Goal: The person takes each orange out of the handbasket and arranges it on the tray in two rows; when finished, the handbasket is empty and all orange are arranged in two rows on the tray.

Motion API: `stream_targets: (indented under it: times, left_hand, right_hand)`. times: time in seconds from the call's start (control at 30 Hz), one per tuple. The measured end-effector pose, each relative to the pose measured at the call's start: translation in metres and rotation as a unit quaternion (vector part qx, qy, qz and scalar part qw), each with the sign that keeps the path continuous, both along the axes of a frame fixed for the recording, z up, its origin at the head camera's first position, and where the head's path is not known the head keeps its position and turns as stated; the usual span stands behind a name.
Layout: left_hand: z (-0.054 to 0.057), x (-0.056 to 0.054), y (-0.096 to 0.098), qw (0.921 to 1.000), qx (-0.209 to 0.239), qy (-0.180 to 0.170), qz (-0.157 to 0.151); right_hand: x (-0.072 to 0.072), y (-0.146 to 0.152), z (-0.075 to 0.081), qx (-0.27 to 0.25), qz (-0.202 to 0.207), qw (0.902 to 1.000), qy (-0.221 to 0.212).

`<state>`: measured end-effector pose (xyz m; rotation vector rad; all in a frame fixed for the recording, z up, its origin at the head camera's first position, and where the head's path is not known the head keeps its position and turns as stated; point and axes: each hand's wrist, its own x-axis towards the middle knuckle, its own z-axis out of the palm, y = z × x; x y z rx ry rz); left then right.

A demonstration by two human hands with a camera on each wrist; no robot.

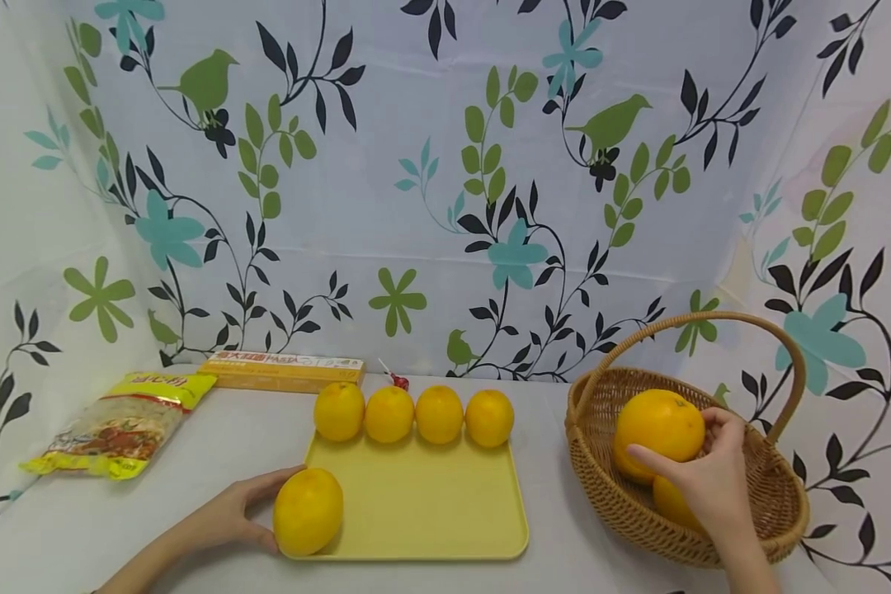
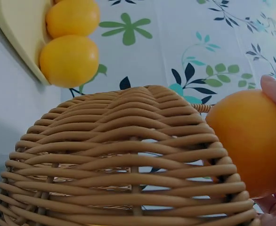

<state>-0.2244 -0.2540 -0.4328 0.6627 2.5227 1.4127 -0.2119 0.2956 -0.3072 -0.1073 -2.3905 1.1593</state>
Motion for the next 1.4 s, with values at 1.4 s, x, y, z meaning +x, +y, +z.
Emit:
stream_targets:
  times: [1.4]
  left_hand:
    - [-0.002, 0.003, -0.002, 1.0000, 0.000, -0.001, -0.001]
  right_hand:
    - [0.013, -0.073, -0.006, 0.027, 0.262, 0.9595, 0.101]
